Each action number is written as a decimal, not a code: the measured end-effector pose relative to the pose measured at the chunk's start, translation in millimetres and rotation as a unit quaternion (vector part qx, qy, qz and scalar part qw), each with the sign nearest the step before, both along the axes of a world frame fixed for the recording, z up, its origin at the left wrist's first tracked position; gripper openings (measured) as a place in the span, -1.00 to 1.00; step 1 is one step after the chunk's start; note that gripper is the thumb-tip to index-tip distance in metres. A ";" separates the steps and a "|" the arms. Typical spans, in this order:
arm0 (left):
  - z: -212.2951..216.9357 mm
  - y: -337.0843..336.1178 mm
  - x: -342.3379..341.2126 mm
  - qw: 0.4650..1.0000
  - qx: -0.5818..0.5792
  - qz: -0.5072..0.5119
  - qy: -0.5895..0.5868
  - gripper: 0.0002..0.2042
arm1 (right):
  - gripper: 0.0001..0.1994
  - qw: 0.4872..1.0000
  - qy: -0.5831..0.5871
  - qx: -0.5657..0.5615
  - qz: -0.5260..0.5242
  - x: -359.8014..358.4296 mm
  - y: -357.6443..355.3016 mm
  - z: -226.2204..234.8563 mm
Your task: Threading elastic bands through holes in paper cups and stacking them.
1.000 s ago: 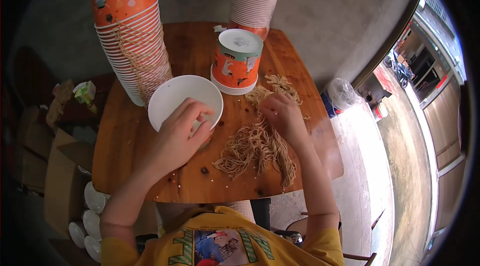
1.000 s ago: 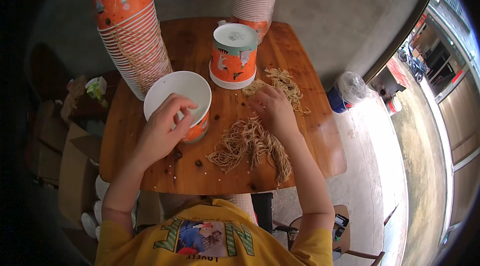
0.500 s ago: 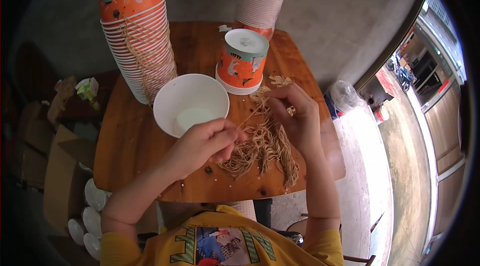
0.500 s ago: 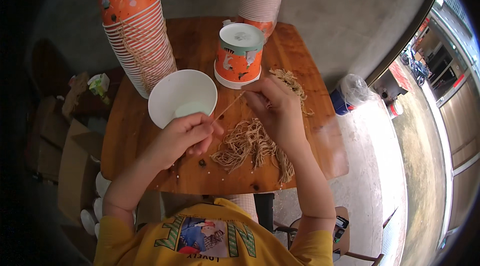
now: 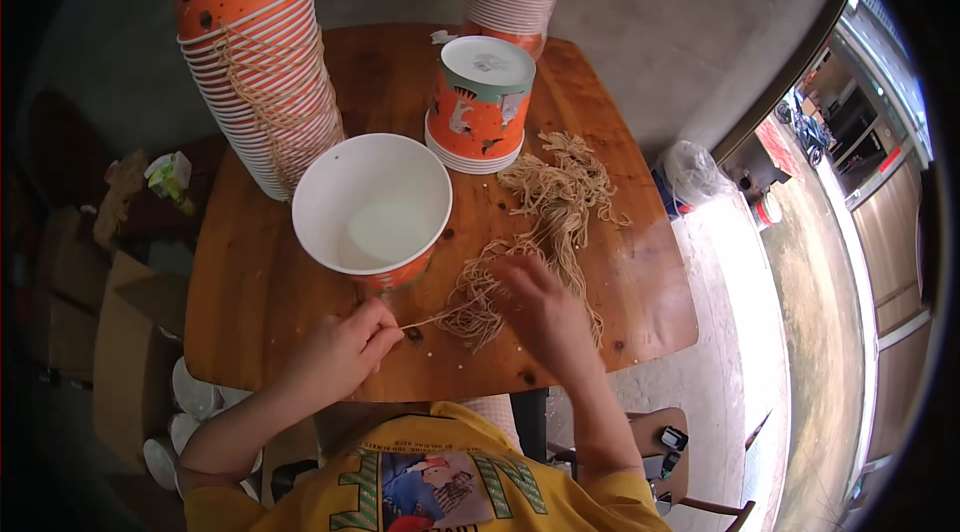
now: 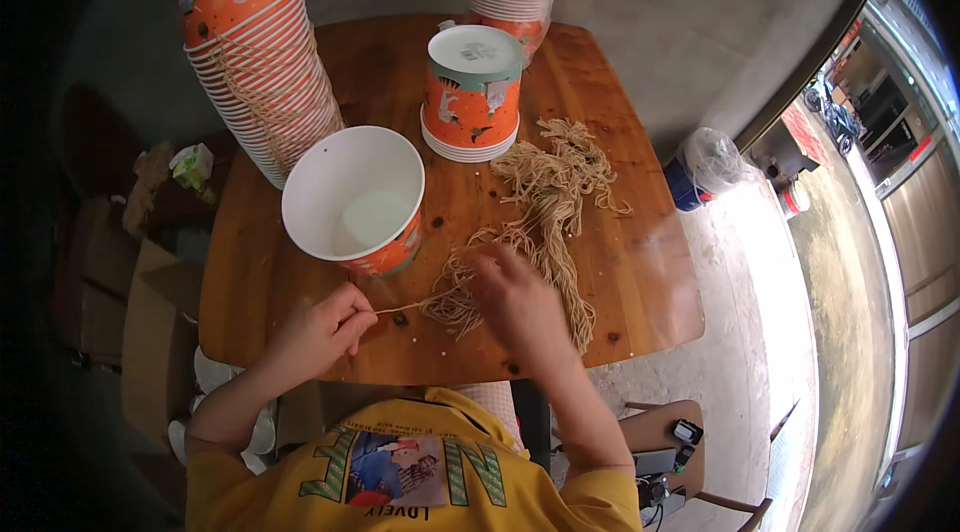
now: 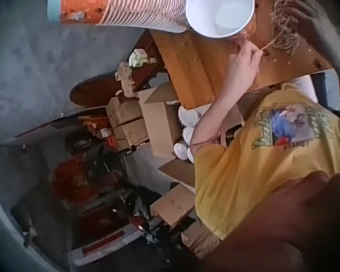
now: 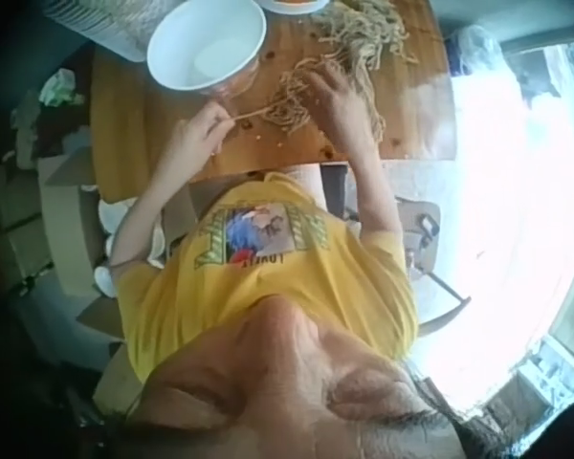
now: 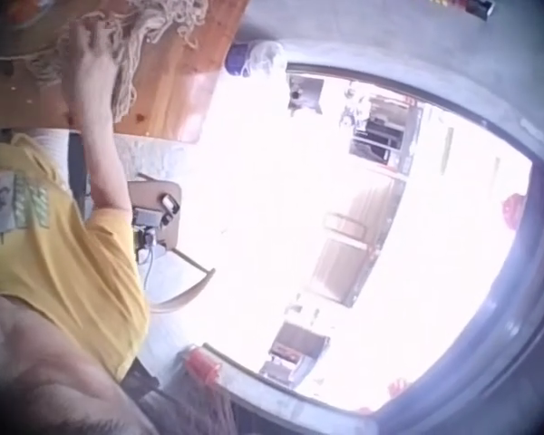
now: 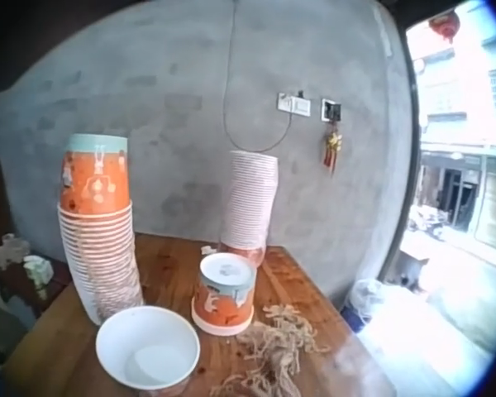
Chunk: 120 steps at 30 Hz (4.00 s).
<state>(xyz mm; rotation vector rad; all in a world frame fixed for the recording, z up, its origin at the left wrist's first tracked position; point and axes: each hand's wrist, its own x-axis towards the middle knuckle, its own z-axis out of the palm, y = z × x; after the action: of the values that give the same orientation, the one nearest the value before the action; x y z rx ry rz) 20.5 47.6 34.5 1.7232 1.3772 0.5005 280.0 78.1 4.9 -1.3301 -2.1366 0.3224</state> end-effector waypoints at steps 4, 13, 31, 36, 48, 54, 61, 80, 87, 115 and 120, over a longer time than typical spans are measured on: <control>1.1 -1.7 5.3 0.993 0.111 -0.033 0.028 -0.90 | -0.59 0.936 0.243 -0.197 0.163 -52.0 -25.5 24.9; 20.5 2.1 3.5 0.998 0.040 -0.032 -0.019 -0.92 | -0.78 0.855 0.380 -0.295 0.192 -63.4 -13.9 -0.5; 16.8 16.2 -1.4 0.940 0.334 0.011 0.068 -0.89 | -0.88 0.902 0.385 -0.196 -0.004 -74.6 -3.2 -20.5; 18.3 41.3 5.1 0.891 0.443 -0.011 0.102 -0.85 | -0.88 0.927 0.366 -0.068 -0.049 -85.0 10.8 -32.3; 18.8 52.3 8.5 0.967 0.252 -0.034 0.025 -0.78 | -0.89 0.960 0.271 -0.023 -0.068 -90.4 12.5 -24.2; 17.8 66.7 0.9 0.978 0.199 -0.069 0.003 -0.78 | -0.88 0.970 0.229 0.019 -0.078 -93.0 14.5 -21.9; 19.9 107.3 -6.4 0.988 0.004 -0.149 -0.030 -0.83 | -0.85 0.984 0.149 0.039 -0.089 -92.2 15.6 -10.0; 24.0 103.4 5.5 0.971 0.221 -0.081 -0.049 -0.92 | -0.85 0.908 0.358 -0.215 0.033 -75.3 49.2 7.8; 29.9 100.6 3.7 0.968 -0.107 -0.024 -0.227 -0.63 | -0.85 0.828 0.467 -0.305 0.063 -74.6 54.2 7.6; 22.3 98.5 19.4 0.971 -0.119 -0.059 -0.200 -0.83 | -0.91 0.965 0.223 -0.075 0.118 -39.0 68.0 46.9; 24.9 99.3 19.2 0.969 -0.138 -0.037 -0.201 -0.82 | -0.94 0.954 0.278 -0.067 0.093 -30.8 55.3 25.9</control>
<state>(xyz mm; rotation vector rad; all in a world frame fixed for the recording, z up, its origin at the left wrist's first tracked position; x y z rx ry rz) 39.7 146.9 59.4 1.3511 1.0339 0.5519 249.2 133.4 30.8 -0.9556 -1.7761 0.8279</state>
